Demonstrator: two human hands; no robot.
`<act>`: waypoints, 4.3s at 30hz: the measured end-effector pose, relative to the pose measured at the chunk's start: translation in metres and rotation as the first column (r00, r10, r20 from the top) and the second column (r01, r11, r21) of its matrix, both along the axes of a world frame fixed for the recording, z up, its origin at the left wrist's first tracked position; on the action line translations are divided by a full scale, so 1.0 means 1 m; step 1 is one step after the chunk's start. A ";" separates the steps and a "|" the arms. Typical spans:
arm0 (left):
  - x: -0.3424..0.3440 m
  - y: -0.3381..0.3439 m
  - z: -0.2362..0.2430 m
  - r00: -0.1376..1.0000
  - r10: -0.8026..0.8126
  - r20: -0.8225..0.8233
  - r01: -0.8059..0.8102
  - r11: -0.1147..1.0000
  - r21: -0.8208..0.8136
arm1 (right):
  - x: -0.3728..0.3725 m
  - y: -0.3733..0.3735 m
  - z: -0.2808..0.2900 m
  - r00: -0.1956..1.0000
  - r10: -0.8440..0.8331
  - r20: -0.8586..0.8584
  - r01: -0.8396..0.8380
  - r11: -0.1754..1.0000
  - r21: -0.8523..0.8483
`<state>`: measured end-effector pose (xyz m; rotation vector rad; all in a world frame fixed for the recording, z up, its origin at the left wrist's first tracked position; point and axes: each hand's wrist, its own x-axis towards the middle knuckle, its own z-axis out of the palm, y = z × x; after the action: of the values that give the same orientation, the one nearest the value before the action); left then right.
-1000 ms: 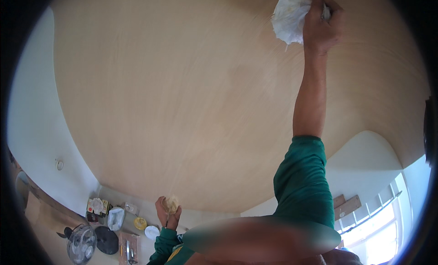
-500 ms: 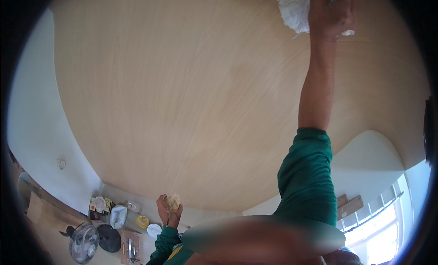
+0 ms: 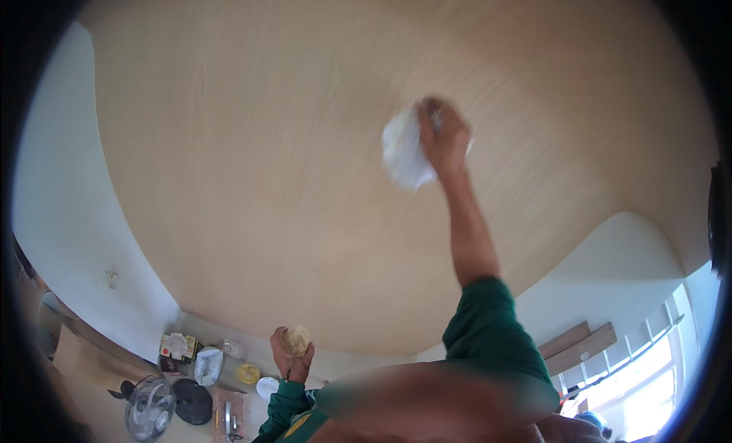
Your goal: The person paints a ceiling using a brush and a small container of paint. They repeatedly apply paint and wipe the surface with a cloth. Other people are present in the room, and the person moves around the space while working.
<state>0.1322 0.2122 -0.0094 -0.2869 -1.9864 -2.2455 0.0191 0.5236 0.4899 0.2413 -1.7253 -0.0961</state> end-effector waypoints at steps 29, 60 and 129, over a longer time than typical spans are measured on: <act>0.067 0.144 0.092 0.816 -0.576 0.047 0.562 0.773 -0.294 | 0.469 0.086 -0.699 0.393 0.358 0.847 0.916 -0.232 -0.328; 0.161 0.250 0.052 -0.037 -0.994 0.101 0.942 -0.069 -0.329 | 0.617 -0.336 -0.791 0.541 -0.301 0.785 -0.124 -0.952 -0.279; 0.252 0.313 -0.160 -0.785 -0.608 0.121 0.552 -0.775 -0.307 | 0.595 -0.331 -0.826 -0.291 -0.397 0.871 -0.470 -0.733 -0.491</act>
<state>0.3845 0.5256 -0.1691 -4.1522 -1.0355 -1.1565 0.6144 0.1923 -0.3358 -2.5126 0.4069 -0.1259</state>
